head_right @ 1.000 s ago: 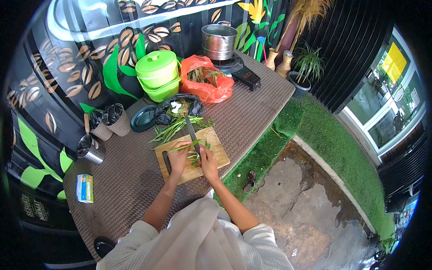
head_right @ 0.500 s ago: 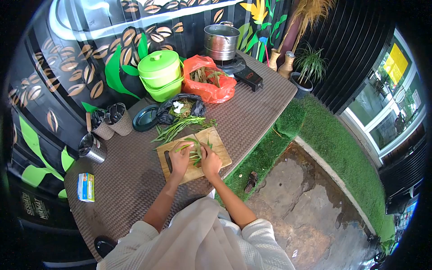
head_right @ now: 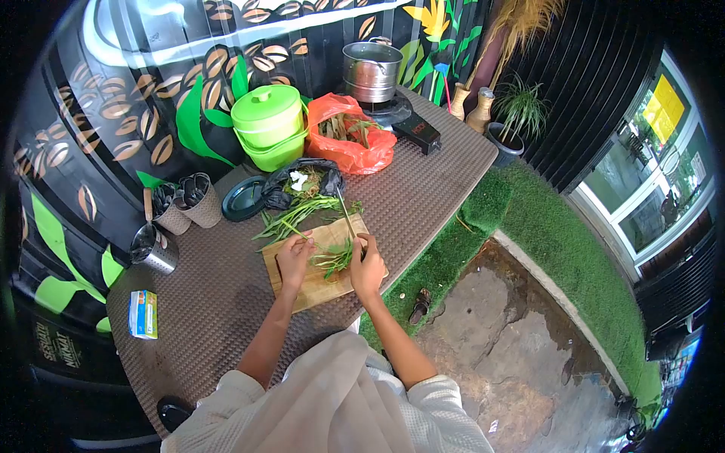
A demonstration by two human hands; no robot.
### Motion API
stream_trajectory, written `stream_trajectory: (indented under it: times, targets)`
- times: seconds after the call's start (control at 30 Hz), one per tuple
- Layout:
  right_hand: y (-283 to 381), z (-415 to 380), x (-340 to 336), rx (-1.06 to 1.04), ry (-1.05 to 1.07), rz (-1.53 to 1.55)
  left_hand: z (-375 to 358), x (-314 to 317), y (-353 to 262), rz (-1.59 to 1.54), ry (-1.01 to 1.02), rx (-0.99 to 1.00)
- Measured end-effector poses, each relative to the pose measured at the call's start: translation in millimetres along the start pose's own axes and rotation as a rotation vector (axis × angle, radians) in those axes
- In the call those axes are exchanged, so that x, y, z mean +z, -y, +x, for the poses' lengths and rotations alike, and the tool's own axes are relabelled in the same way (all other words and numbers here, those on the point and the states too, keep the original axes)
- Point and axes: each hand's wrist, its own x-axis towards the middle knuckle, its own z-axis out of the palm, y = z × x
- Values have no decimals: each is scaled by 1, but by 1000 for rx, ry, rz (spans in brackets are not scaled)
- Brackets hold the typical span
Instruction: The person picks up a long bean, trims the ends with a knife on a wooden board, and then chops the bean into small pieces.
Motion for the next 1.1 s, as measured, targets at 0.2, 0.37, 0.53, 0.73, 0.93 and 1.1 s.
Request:
stream_trajectory:
  times: [0.2, 0.37, 0.53, 0.73, 0.93, 1.1]
  targets:
    - [4, -6, 8, 189, 353, 490, 1, 7, -3, -9, -2, -37]
    - [-8, -13, 19, 256, 471, 551, 1, 9, -5, -62, 27, -43]
    - [-20, -11, 20, 212, 445, 461, 1, 8, -4, -180, 78, -132]
    - [-8, -14, 14, 198, 459, 457, -2, 10, -11, -250, 13, -253]
    - [-12, -18, 23, 221, 482, 576, -3, 7, -9, -344, 0, -407]
    - [-12, -17, 24, 175, 457, 523, -5, 6, -8, -344, 37, -439]
